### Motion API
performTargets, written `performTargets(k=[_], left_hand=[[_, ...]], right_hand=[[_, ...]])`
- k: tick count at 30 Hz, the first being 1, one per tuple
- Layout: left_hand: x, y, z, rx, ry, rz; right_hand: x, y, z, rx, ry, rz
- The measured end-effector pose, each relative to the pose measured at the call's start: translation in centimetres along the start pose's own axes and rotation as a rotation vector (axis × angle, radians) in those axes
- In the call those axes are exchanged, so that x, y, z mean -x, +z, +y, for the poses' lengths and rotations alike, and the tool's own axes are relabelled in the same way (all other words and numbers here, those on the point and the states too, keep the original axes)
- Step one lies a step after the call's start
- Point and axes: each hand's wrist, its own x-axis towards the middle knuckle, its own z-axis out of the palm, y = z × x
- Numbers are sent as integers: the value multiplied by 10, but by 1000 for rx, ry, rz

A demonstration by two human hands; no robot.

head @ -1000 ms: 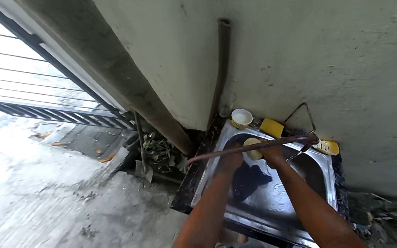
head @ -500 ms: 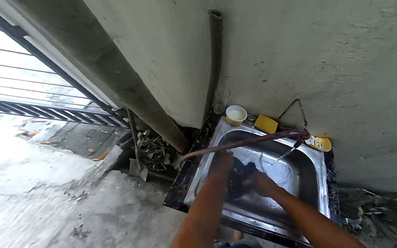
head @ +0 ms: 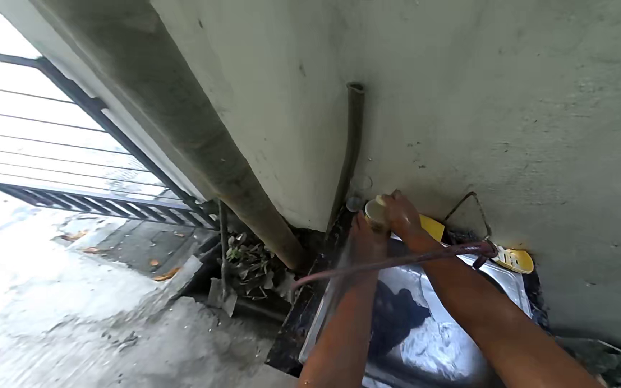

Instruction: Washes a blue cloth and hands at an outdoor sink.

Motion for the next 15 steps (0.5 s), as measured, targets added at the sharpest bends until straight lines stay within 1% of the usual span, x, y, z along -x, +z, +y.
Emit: performTargets(k=[3, 6, 9, 12, 15], left_hand=[[-16, 6, 1, -89, 34, -50], [-25, 10, 4, -164, 17, -98], [-23, 19, 1, -156, -30, -79], [-23, 29, -7, -165, 12, 19], [-21, 30, -7, -192, 22, 23]], right_hand=[[-30, 6, -16, 161, 77, -298], [-41, -7, -39, 174, 176, -468], [-55, -1, -39, 105, 166, -550], [-68, 10, -23, 41, 116, -581], [-75, 18, 0, -103, 83, -597]])
